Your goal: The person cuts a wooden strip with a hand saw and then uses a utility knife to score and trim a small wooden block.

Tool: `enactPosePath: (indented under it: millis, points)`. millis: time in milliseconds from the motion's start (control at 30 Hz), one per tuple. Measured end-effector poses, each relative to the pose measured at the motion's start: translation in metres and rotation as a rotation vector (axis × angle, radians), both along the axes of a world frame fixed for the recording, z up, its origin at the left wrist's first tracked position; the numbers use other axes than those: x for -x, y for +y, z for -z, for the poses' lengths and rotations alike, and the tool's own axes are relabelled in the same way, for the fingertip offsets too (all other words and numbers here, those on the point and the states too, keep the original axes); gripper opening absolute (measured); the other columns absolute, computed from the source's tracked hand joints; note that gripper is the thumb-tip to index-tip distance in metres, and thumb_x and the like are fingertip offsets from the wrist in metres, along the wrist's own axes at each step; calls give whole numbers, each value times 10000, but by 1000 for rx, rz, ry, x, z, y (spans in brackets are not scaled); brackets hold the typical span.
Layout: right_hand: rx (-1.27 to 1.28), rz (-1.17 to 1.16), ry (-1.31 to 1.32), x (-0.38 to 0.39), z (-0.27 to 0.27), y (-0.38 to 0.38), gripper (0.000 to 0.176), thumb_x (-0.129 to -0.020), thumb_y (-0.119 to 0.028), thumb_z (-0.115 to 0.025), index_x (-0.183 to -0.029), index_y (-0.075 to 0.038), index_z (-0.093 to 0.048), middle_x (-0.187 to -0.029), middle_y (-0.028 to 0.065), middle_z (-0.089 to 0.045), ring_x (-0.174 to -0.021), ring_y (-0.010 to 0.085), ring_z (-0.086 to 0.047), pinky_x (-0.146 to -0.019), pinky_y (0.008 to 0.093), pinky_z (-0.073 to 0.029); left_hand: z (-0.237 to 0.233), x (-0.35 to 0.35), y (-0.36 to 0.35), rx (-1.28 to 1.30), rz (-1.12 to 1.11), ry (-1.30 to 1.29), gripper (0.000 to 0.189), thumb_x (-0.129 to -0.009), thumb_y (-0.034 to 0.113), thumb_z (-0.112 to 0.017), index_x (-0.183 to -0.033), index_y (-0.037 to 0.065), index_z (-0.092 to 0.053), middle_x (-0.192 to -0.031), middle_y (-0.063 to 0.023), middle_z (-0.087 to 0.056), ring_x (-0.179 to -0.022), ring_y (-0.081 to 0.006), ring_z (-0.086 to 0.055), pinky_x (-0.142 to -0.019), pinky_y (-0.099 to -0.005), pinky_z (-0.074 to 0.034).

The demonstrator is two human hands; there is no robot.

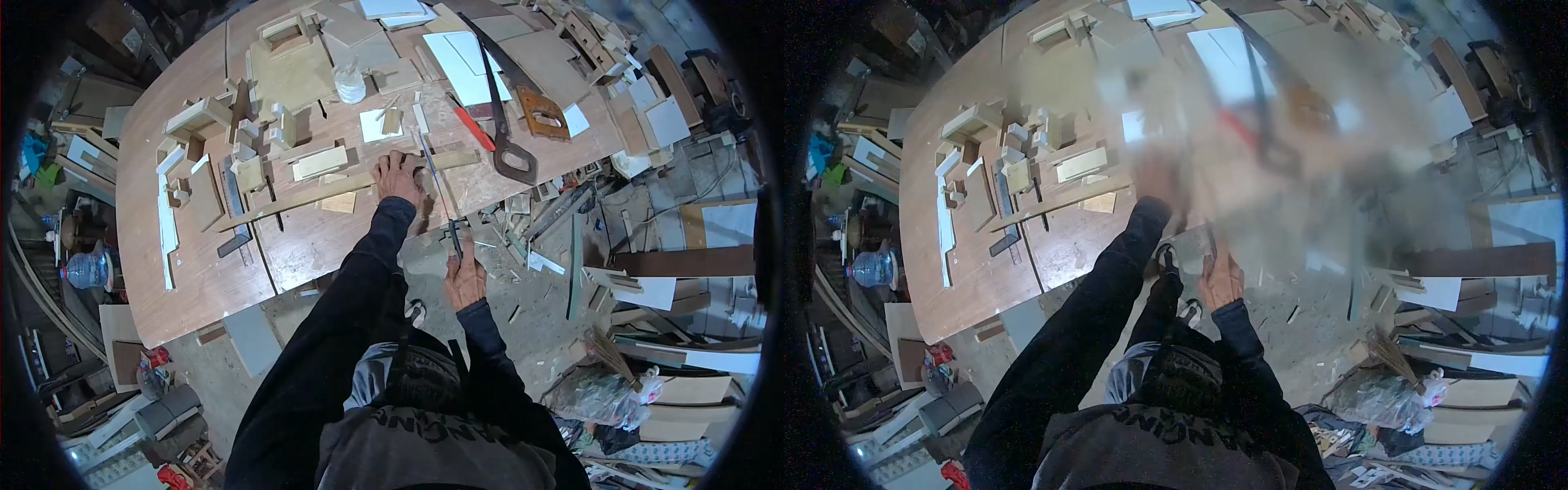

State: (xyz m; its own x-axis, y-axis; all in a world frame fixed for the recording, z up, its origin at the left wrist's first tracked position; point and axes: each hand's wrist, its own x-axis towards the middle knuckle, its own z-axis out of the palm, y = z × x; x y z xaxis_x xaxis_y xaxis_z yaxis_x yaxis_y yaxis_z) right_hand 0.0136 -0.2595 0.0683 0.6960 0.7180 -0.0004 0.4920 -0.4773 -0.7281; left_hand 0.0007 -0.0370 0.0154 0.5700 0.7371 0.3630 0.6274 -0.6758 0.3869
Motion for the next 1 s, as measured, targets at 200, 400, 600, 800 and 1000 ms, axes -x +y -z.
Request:
enactPosePath:
  millis: [200, 400, 600, 800, 1000]
  points:
    - [-271, 178, 596, -6, 27, 3, 224, -956, -175, -451, -1168, -110, -477, -610, 40, -518, -533, 123, -492, -478, 260, -389, 5, -1, 3, 19, 35, -27, 511, -555, 144, -747, -1043, 125, -596, -1098, -106, -468, -1065, -310, -403, -949, -460, -277]
    - [-293, 260, 590, -10, 20, 18, 145, -956, -233, -498, -953, -89, -518, -626, -1, -499, -519, 57, -434, -452, 212, -336, -5, 0, 2, 51, 27, -7, 542, -538, 146, -760, -1052, 115, -591, -1121, -108, -470, -1078, -312, -405, -949, -456, -278]
    - [-399, 244, 370, -14, 31, 34, 202, -950, -237, -527, -877, -49, -515, -629, -11, -470, -539, 67, -431, -479, 235, -344, -11, -3, 2, 76, 33, 24, 557, -517, 142, -754, -1048, 108, -590, -1124, -106, -467, -1081, -313, -403, -941, -452, -285]
    - [-324, 202, 215, -27, 64, 45, 157, -941, -175, -520, -865, -38, -511, -627, -5, -457, -558, 67, -424, -497, 233, -348, -7, -4, 0, 89, 30, 28, 512, -555, 137, -734, -1045, 109, -589, -1110, -105, -467, -1074, -313, -401, -934, -458, -289]
    - [-436, 196, 365, -15, 60, 22, 138, -923, -128, -509, -846, -15, -504, -657, 39, -464, -589, 94, -434, -535, 250, -365, -25, 0, -3, 64, 8, 36, 396, -640, 147, -670, -1024, 89, -590, -1094, -120, -469, -1045, -321, -408, -917, -462, -302]
